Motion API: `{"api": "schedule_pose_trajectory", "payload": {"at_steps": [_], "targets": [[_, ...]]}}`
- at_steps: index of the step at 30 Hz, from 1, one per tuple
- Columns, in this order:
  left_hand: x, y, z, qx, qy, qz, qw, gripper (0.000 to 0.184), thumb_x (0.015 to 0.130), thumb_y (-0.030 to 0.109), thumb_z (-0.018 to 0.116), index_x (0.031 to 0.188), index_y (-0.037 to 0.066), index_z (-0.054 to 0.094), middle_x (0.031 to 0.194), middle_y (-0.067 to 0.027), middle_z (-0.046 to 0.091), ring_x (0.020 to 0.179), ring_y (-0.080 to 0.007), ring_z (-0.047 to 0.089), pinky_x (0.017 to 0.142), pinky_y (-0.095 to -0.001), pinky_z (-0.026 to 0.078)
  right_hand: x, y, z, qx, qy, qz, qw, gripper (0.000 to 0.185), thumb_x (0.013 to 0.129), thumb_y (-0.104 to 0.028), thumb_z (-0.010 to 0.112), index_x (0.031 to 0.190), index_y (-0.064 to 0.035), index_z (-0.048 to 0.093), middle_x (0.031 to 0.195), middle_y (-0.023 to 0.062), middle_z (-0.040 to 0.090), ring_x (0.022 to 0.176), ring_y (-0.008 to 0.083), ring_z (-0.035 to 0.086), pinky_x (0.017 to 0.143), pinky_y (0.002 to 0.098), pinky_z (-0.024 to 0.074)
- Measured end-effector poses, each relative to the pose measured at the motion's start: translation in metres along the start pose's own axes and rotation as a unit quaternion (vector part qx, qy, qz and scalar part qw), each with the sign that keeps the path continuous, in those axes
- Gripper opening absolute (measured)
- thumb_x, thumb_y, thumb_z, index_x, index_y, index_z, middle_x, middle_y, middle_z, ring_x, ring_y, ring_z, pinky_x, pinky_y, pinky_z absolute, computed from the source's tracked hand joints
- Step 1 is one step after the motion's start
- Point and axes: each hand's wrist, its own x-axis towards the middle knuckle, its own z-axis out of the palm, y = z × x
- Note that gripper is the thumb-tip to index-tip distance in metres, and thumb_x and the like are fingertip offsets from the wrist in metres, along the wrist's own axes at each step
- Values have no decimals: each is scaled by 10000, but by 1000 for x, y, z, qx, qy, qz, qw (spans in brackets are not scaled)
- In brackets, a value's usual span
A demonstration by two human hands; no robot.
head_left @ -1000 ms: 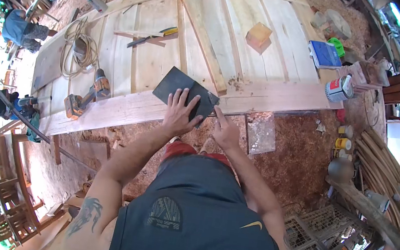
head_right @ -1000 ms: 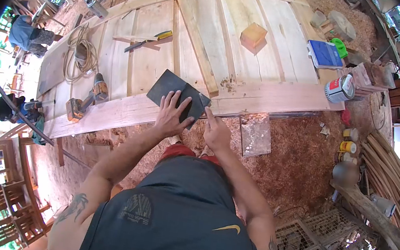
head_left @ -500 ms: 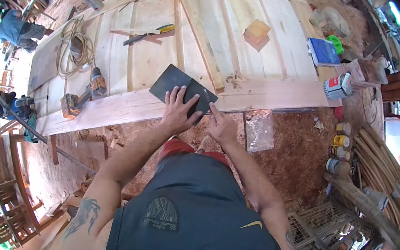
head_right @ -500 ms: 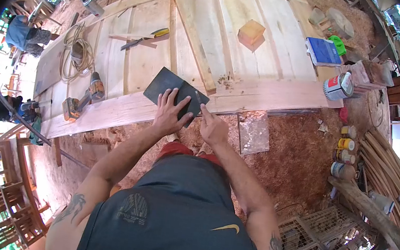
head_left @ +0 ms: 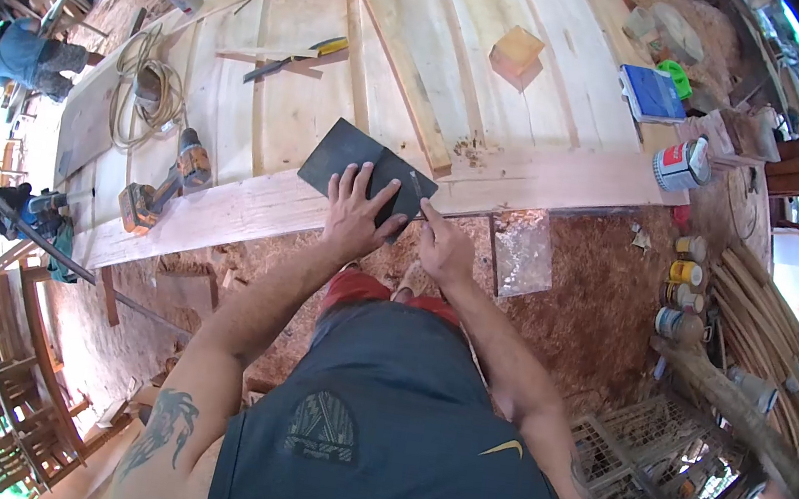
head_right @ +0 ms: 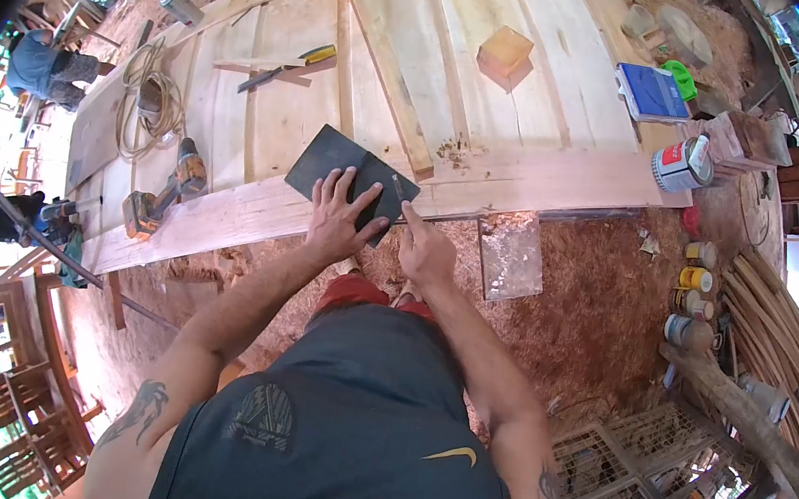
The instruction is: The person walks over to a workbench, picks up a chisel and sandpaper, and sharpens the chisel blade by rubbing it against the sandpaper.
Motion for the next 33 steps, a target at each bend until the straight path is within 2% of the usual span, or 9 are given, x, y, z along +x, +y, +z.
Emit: {"api": "schedule_pose_trajectory", "payload": {"at_steps": [3,6,9,12,15,22,25,31,33], "targets": [[0,1,5,3,14,-3,1000,651,936,611,682,1480,258,622,1604,-269,409,1495,-513,322,1202,-710,221,4,-1,5,-10,49,-43,998,486,940,-145,658,1426,-155,667,847,173,721,720,381,705,637,512,563],[-1,0,4,-3,9,-4,1000,657,935,615,682,1484,259,619,1621,-267,391,1498,-509,318,1209,-708,215,-4,-2,2,-23,2,-8,1000,440,965,-172,659,1404,-170,688,881,214,734,770,413,718,675,521,561],[0,0,2,-2,2,-6,1000,661,936,618,678,1486,258,617,1625,-265,385,1499,-507,316,1213,-707,210,-3,-3,2,-10,11,-17,1000,446,970,-166,653,1416,-168,679,874,212,732,760,412,715,664,524,555],[-1,1,3,-1,9,-5,1000,662,940,622,670,1491,258,614,1617,-263,390,1500,-506,315,1215,-706,205,9,-5,7,-52,-13,30,998,474,944,-161,671,1418,-180,675,873,192,729,756,395,715,652,530,564],[-1,0,2,-5,1,-10,1000,657,947,622,661,1492,258,611,1616,-259,389,1503,-504,311,1220,-702,198,-8,-2,9,-45,14,-21,999,478,948,-171,666,1426,-179,669,846,193,724,731,396,710,649,537,562],[-2,1,2,-8,15,-4,1000,656,940,611,675,1483,246,615,1609,-269,392,1499,-508,313,1213,-704,210,5,-5,15,-1,30,-1,1000,491,954,-167,656,1445,-164,658,835,206,721,724,413,702,658,545,556],[0,2,-2,-11,8,-5,1000,645,942,595,683,1480,247,617,1612,-265,392,1500,-507,312,1213,-704,210,-11,-5,8,-1,41,-37,998,475,966,-169,646,1440,-153,660,850,208,727,744,414,706,676,535,559],[-1,1,1,-2,3,-10,1000,649,947,597,681,1496,260,602,1627,-248,374,1506,-498,304,1227,-680,202,6,-13,6,-44,-8,26,999,450,982,-161,626,1429,-133,664,891,195,745,775,409,721,706,535,568],[0,0,1,1,2,-7,1000,648,952,597,674,1503,264,595,1629,-248,371,1507,-496,305,1229,-678,201,-14,-11,9,8,49,-24,998,444,982,-160,627,1424,-134,668,879,197,743,766,409,720,699,541,563]]}}
